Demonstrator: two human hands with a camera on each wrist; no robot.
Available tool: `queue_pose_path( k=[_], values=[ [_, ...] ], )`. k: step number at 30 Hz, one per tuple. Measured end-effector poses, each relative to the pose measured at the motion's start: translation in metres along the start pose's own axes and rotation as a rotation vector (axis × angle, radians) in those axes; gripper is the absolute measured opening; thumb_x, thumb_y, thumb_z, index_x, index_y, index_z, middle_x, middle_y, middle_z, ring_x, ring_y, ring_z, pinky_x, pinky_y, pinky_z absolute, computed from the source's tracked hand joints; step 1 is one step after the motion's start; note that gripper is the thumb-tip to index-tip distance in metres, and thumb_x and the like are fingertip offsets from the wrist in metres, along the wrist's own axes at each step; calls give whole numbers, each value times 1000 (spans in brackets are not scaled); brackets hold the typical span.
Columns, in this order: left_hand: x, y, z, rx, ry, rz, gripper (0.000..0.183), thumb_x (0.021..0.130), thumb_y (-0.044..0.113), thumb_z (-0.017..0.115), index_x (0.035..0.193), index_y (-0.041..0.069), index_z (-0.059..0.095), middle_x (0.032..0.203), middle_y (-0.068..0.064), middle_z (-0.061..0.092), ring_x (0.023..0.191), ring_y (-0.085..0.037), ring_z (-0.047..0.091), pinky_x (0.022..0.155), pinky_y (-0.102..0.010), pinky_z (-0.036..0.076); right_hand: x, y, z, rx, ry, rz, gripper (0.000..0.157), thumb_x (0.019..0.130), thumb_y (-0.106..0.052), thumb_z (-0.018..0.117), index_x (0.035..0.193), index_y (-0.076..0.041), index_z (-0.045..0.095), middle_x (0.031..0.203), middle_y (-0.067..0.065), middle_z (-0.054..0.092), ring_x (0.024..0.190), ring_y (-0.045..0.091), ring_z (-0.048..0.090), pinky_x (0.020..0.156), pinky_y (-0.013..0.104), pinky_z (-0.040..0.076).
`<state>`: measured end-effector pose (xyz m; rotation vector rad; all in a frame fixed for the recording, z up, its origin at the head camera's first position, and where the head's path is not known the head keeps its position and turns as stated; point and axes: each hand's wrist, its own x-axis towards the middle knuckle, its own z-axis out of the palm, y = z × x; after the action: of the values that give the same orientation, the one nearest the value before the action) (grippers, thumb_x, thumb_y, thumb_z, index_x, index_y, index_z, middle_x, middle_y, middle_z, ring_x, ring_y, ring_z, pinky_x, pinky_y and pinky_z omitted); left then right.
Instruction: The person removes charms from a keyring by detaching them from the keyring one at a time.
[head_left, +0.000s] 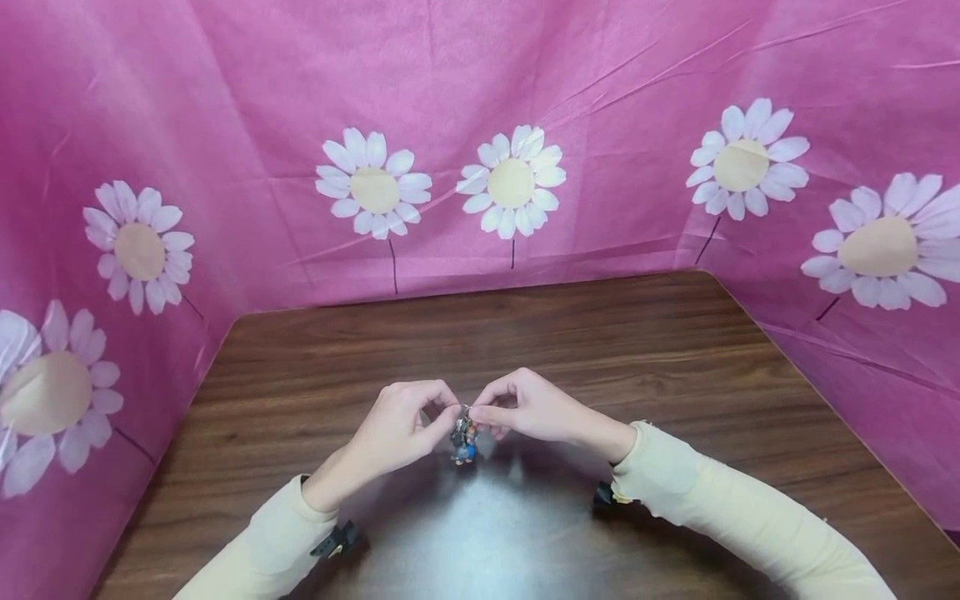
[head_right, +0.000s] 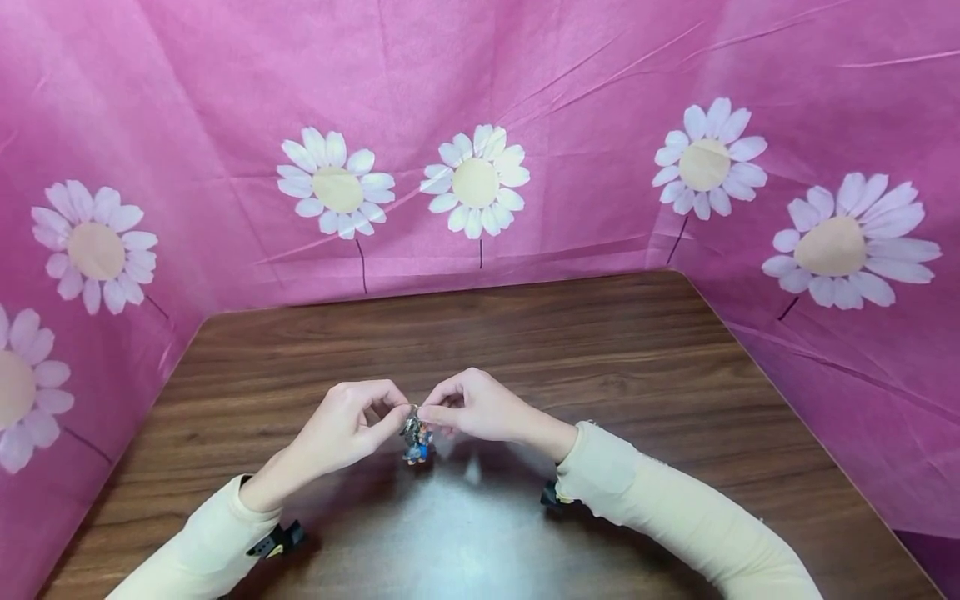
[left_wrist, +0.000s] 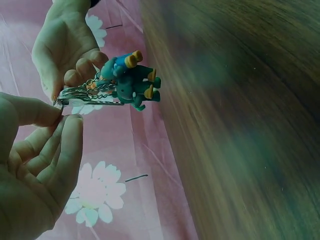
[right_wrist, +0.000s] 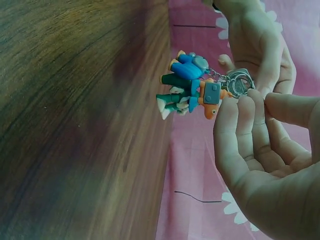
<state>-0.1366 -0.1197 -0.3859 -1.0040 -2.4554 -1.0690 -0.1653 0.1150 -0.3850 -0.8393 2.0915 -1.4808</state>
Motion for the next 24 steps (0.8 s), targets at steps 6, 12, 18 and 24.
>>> queue_pose_path(
  k=[6, 12, 18, 24],
  values=[
    [4, 3, -2, -107, -29, -78, 7, 94, 14, 71, 88, 17, 72, 73, 11, 66, 60, -1, 59, 48, -20, 50, -2, -6, -5, -84, 34, -41, 14, 97, -21, 71, 98, -10, 78, 80, -2, 74, 69, 28, 70, 69, 52, 60],
    [3, 3, -2, -446, -61, -299, 10, 98, 16, 70, 103, 8, 73, 83, -4, 73, 64, -16, 68, 55, -44, 60, -2, -12, -7, -23, 107, -63, 15, 98, -19, 69, 101, -5, 76, 86, 6, 74, 71, 29, 69, 70, 42, 62],
    [4, -2, -4, -587, -121, -393, 21, 97, 13, 70, 113, -1, 70, 95, -13, 74, 78, -21, 71, 61, -49, 61, 1, -11, -4, 43, 158, -70, 14, 98, -12, 68, 102, 0, 75, 88, 13, 74, 72, 24, 69, 70, 37, 61],
    [4, -8, -3, -610, -178, -457, 22, 100, 17, 67, 110, -2, 72, 100, -14, 75, 87, -41, 71, 64, -46, 62, 3, -9, -2, 37, 179, -73, 14, 98, -11, 68, 102, 0, 75, 86, 11, 73, 71, 19, 68, 70, 36, 61]
  ],
)
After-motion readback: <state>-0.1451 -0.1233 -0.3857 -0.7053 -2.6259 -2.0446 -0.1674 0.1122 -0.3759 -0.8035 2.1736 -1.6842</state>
